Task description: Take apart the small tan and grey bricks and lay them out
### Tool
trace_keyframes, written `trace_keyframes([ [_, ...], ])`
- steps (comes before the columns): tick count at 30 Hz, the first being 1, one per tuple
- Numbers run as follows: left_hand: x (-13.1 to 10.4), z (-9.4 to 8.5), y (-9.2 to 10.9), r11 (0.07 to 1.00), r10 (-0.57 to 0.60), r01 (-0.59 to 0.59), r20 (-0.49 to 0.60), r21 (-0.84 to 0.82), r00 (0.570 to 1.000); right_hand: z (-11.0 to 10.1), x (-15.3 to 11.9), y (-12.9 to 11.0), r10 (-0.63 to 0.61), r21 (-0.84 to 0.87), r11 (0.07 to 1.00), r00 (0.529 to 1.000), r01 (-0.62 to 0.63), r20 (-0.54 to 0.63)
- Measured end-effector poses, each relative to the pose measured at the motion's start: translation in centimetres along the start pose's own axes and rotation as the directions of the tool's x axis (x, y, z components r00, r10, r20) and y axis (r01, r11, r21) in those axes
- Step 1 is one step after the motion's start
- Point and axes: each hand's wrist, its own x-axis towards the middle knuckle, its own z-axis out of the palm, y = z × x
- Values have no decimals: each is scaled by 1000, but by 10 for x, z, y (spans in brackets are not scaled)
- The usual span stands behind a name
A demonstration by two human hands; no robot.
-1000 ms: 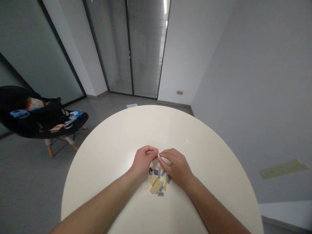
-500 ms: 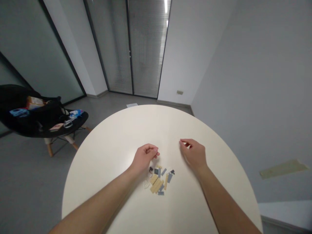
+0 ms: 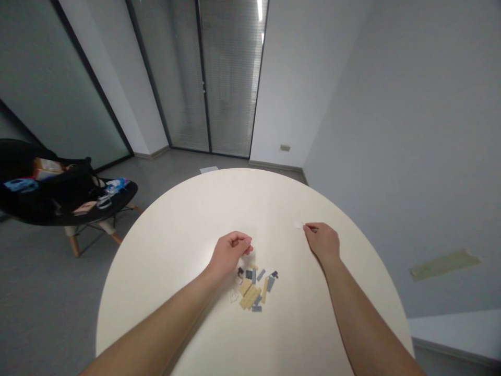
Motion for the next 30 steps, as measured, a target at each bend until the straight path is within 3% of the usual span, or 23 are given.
trace_keyframes([
  [11, -1, 0, 1, 1000, 7, -8, 13, 20, 1000, 3, -1, -9, -180, -38, 983, 984, 180, 5],
  [30, -1, -1, 0, 999, 18, -21, 53, 47, 998, 4, -5, -22, -294, -43, 954, 955, 296, 38],
])
